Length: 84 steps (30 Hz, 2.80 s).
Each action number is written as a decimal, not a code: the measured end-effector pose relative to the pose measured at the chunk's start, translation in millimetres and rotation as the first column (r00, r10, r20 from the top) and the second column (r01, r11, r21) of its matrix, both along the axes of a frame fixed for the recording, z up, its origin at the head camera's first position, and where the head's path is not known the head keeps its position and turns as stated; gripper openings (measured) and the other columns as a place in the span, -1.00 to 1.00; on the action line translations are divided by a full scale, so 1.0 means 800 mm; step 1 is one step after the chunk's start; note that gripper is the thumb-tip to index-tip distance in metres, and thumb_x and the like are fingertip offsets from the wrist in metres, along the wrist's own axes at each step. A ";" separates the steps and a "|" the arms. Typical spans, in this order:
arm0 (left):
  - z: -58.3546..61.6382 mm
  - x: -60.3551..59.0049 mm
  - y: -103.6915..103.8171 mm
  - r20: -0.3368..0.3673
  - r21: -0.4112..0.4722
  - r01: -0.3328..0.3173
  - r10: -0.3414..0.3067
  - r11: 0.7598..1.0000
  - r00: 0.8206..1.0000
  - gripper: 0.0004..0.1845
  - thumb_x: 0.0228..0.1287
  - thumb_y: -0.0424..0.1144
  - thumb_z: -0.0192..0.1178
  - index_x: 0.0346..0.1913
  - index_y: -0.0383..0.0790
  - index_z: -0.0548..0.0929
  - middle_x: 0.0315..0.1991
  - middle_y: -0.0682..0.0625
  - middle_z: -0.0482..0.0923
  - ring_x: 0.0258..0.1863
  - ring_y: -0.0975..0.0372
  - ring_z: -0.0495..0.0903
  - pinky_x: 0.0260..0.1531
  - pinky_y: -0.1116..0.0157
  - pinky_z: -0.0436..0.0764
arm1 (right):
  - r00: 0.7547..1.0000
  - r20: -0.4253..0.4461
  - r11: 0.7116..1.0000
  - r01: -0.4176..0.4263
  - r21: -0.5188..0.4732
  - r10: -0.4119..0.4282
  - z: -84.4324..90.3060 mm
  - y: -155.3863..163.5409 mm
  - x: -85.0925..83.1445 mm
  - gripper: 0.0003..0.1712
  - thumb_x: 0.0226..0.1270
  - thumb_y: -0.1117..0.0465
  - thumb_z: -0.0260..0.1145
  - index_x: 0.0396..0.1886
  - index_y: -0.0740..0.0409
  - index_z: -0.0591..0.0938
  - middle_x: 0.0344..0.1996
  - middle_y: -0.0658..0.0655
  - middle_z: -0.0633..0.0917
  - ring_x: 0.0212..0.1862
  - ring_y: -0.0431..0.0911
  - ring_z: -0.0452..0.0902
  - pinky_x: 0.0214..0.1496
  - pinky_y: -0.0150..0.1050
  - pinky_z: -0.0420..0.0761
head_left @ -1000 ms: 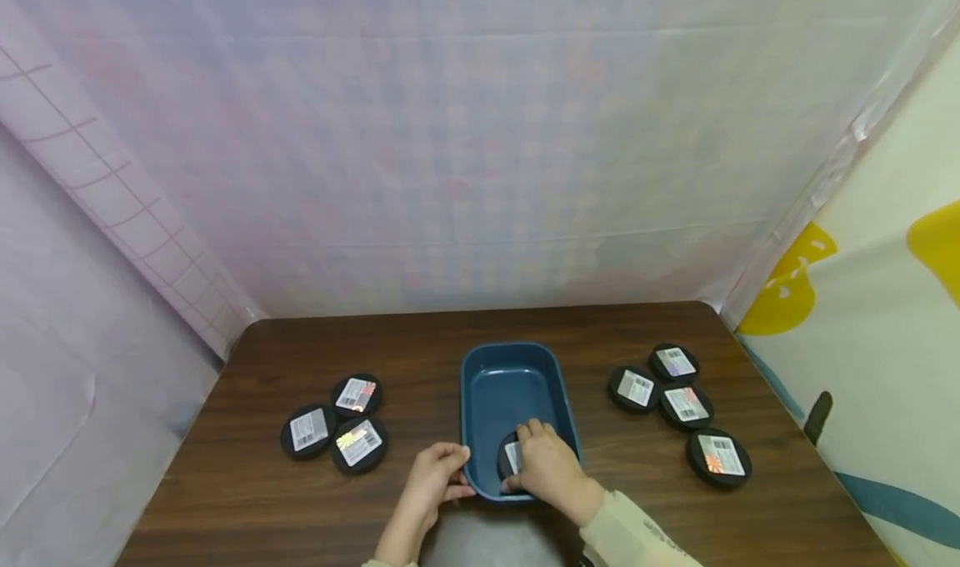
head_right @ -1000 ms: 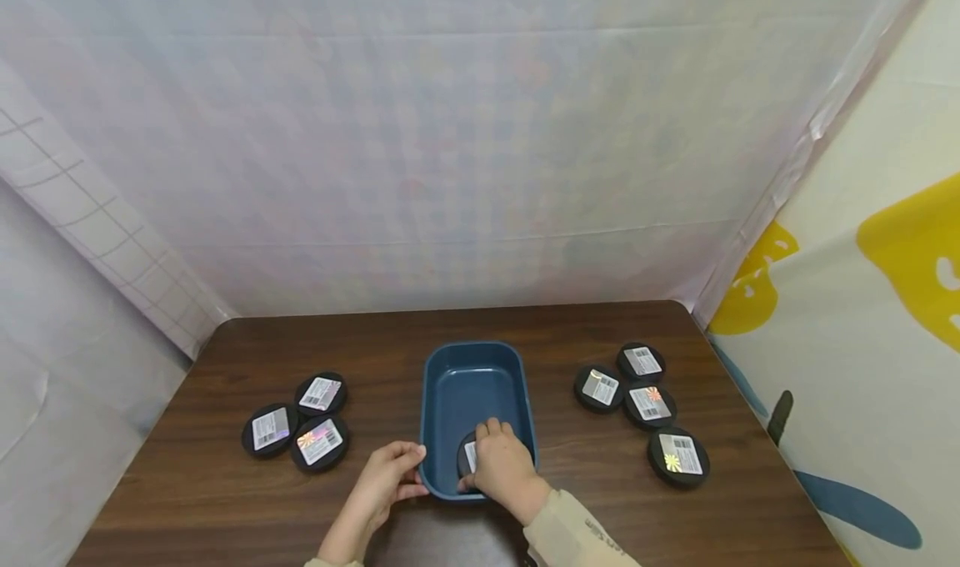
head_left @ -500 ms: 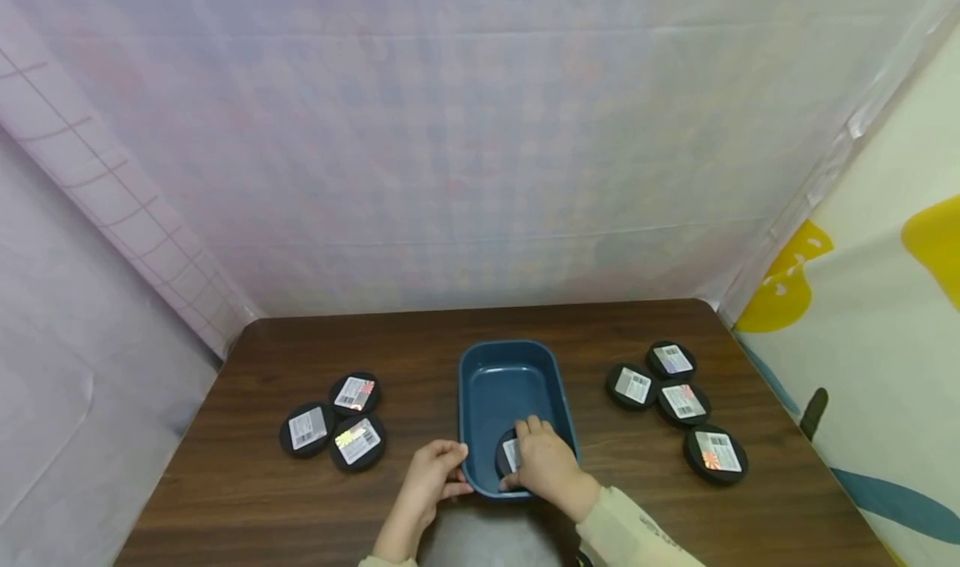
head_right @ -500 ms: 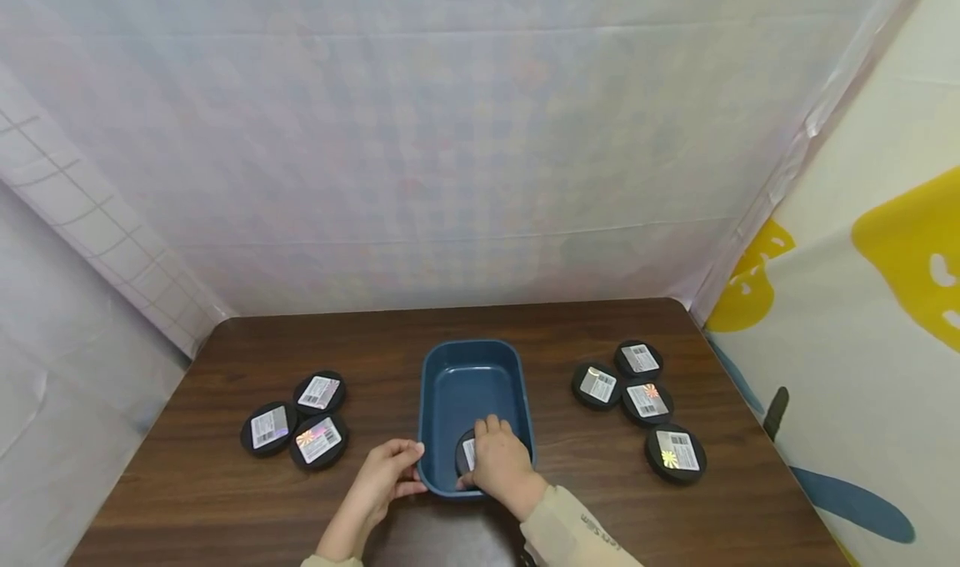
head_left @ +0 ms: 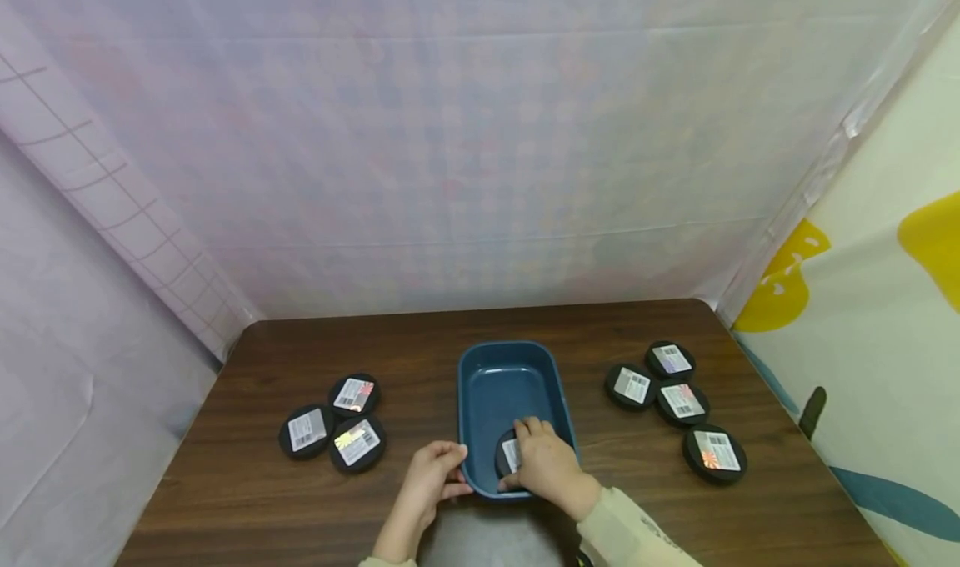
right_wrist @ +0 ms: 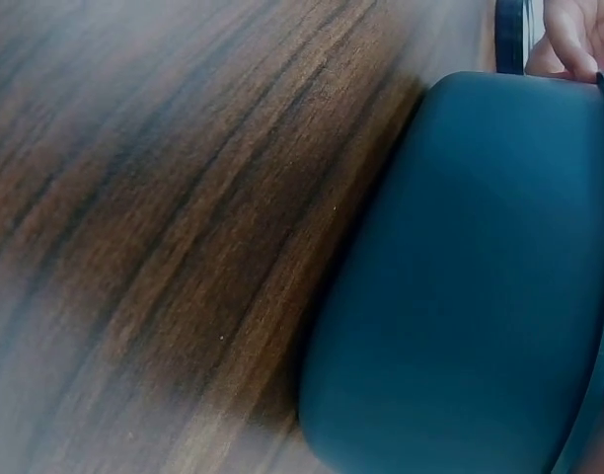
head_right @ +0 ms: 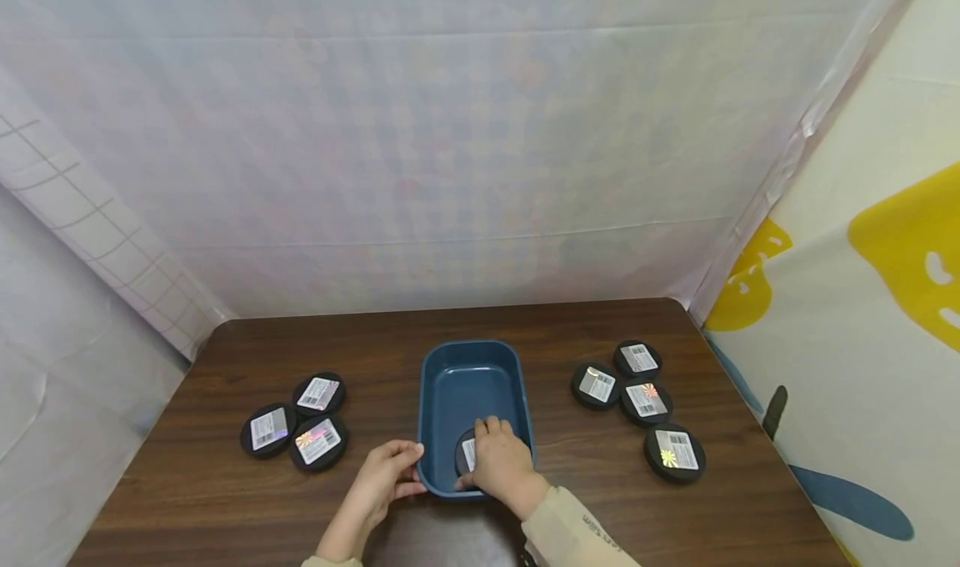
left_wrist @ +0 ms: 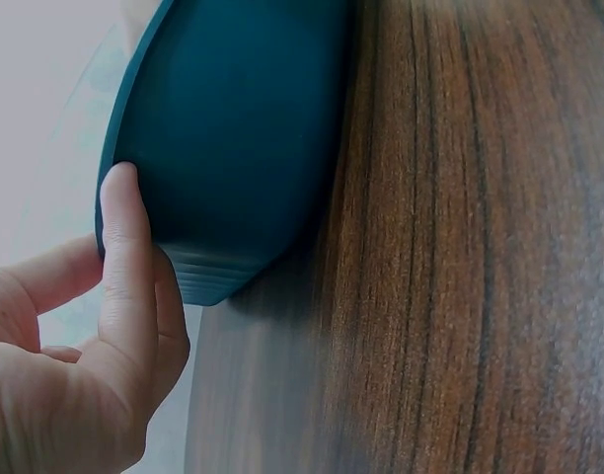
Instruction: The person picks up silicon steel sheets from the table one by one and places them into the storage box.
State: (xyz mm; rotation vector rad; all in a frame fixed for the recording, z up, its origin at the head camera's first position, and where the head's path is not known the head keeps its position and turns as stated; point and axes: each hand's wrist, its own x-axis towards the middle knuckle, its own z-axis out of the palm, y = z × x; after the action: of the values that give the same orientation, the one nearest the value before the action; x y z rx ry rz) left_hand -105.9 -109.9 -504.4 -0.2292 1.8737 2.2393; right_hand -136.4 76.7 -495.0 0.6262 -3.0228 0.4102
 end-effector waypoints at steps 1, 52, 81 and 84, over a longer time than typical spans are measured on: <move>-0.007 -0.002 -0.002 -0.025 0.018 0.010 -0.010 1.000 1.000 -0.66 0.27 -0.26 0.14 -0.13 -0.56 0.43 -0.50 -0.04 0.41 -0.54 0.27 0.44 -0.52 0.28 0.68 | 1.000 0.005 1.000 0.001 -0.006 -0.001 0.000 0.000 0.000 0.09 -0.41 -0.24 0.56 0.08 0.41 0.48 -0.05 0.27 0.54 -0.04 0.13 0.46 -0.07 -0.03 0.60; 0.012 -0.001 0.002 0.056 -0.006 0.005 -0.004 1.000 0.998 -0.71 0.32 -0.35 0.05 -0.10 -0.61 0.39 -0.52 -0.02 0.39 -0.56 0.25 0.43 -0.56 0.34 0.66 | 0.989 -0.148 0.998 -0.023 0.051 0.030 0.015 0.052 0.003 0.18 -0.11 -0.46 0.28 0.32 0.32 0.30 0.32 0.29 0.28 0.37 0.10 0.13 0.39 0.05 0.14; 0.019 0.001 0.001 0.057 -0.011 0.001 -0.001 1.000 0.998 -0.70 0.30 -0.35 0.06 -0.10 -0.61 0.39 -0.52 -0.03 0.39 -0.58 0.26 0.43 -0.56 0.34 0.65 | 0.986 -0.158 0.999 0.048 -0.005 -0.048 0.010 0.101 0.006 0.17 -0.02 -0.39 0.28 0.35 0.38 0.21 0.34 0.34 0.20 0.38 0.16 0.07 0.38 0.11 0.11; 0.016 0.001 0.002 0.054 -0.010 0.007 -0.006 1.000 0.999 -0.70 0.31 -0.35 0.06 -0.11 -0.62 0.39 -0.51 -0.03 0.40 -0.58 0.26 0.43 -0.56 0.34 0.66 | 0.986 -0.154 0.998 0.069 -0.015 -0.070 0.012 0.110 0.006 0.17 0.00 -0.40 0.26 0.35 0.39 0.20 0.35 0.35 0.20 0.38 0.17 0.05 0.38 0.13 0.11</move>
State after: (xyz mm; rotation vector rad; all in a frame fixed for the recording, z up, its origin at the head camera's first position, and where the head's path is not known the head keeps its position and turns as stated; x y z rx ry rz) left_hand -105.4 -108.5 -491.2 -0.2818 1.8561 2.1977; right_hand -131.3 164.6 -485.6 0.5241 -2.8841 0.3553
